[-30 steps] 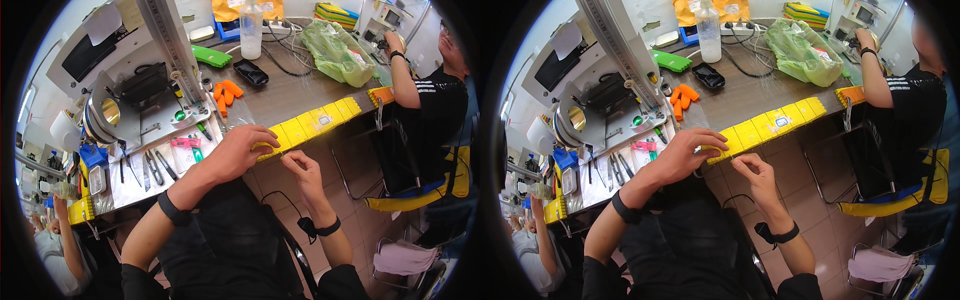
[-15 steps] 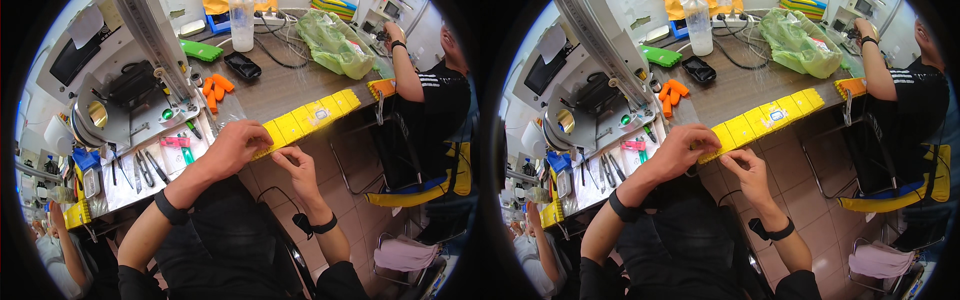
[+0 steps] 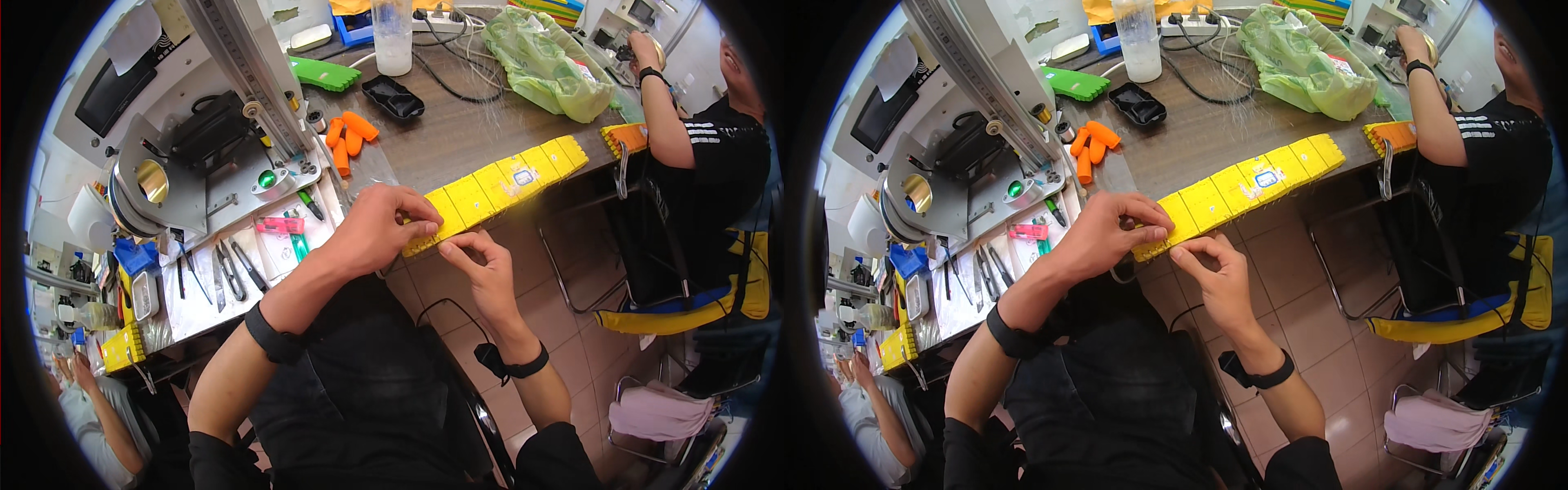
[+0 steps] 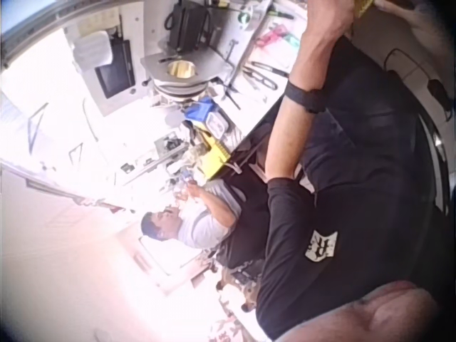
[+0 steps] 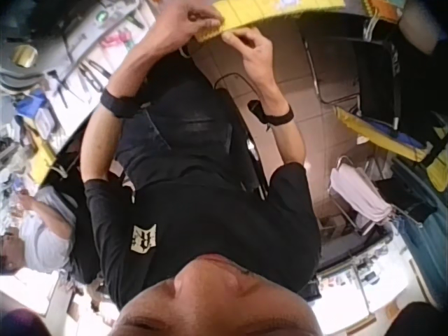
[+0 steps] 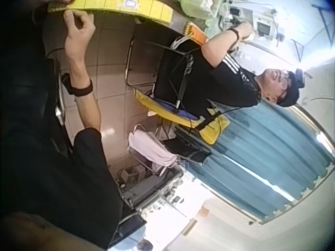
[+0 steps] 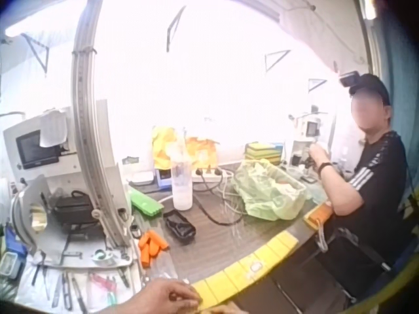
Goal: Assemble small mechanical and electrical components at a workbench, involving gluing, testing, and fitting parts.
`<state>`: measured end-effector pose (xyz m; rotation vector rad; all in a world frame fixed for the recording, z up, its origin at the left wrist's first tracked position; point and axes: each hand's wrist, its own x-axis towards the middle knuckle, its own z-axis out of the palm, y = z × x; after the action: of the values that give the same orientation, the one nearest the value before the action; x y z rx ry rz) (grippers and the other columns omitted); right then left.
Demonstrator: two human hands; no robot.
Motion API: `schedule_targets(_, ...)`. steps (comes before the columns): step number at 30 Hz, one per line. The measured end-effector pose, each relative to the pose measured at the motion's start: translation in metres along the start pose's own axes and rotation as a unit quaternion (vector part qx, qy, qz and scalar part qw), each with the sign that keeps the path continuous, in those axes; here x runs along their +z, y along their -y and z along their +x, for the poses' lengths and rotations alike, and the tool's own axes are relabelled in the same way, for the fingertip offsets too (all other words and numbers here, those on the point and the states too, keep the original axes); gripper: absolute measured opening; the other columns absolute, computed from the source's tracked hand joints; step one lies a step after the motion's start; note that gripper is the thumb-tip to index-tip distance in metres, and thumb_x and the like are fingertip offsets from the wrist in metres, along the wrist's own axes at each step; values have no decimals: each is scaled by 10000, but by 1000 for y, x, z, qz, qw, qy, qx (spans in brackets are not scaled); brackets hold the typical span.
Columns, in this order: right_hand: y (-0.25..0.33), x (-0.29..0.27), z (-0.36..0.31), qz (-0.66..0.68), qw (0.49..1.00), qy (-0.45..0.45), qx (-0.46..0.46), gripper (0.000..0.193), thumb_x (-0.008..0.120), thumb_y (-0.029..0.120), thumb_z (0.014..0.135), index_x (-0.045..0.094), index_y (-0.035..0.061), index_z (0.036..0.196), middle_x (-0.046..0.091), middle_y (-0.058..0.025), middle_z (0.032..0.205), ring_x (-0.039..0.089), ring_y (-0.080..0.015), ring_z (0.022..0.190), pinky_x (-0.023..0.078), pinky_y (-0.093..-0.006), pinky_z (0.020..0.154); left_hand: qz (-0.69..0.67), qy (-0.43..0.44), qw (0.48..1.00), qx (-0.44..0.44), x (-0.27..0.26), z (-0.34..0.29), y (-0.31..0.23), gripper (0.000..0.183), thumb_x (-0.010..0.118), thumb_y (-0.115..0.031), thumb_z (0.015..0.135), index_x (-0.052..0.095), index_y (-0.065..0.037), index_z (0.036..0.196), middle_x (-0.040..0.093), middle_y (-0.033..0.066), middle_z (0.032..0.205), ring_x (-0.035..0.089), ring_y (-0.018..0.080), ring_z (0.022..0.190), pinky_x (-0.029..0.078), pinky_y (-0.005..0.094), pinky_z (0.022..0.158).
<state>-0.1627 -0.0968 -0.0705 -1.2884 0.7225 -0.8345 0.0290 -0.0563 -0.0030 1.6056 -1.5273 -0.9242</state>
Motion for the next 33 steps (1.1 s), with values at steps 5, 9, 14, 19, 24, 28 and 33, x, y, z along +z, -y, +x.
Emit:
schedule_targets(5,-3,-1,0,-2,1000,2,-3,148,745,115,850,726,-2,938,584,-62,938,573,-131,921,439,-245,831,-3,-9,999,-31,2,3,2,170,764,-91,796,764,-48,960,703,98,959,614,154,840,445,282,722)
schedule_targets(9,-11,-3,1,-17,1000,1,-18,152,750,135,848,731,12,936,591,-68,949,571,-144,931,435,-258,841,14,-19,1000,-7,3,3,3,185,787,-105,764,771,-51,940,706,101,945,618,158,816,445,279,695)
schedule_targets(14,-16,-7,-1,-32,999,-1,-13,165,747,164,854,728,17,927,590,-68,956,562,-151,946,426,-269,849,42,-20,999,0,3,5,-3,206,795,-112,732,776,-60,930,711,104,928,620,160,795,446,279,677)
schedule_targets(19,-14,-8,-5,-82,996,18,-17,179,742,181,852,705,10,886,568,-63,969,544,-163,964,410,-282,866,57,-33,998,2,4,5,-7,195,756,-85,702,764,-25,887,718,153,919,687,267,810,535,332,760)
schedule_targets(24,-20,-8,-8,-63,998,18,2,184,743,190,845,703,13,879,563,-66,962,543,-170,949,404,-283,866,65,-43,997,13,8,5,-3,198,784,-116,720,775,-52,907,712,107,897,634,179,755,454,288,657)
schedule_targets(28,-20,-9,-11,-61,998,16,15,194,739,197,844,702,9,881,564,-66,941,541,-173,939,404,-284,859,75,-43,996,16,8,3,-5,192,779,-123,726,775,-50,904,709,104,890,632,177,753,451,284,652)
schedule_targets(33,-22,-14,-15,-92,996,1,7,196,735,196,847,707,11,904,575,-74,949,553,-178,955,416,-289,853,60,-28,998,10,4,2,-6,173,771,-125,765,769,-41,917,709,81,891,623,149,764,449,276,666)
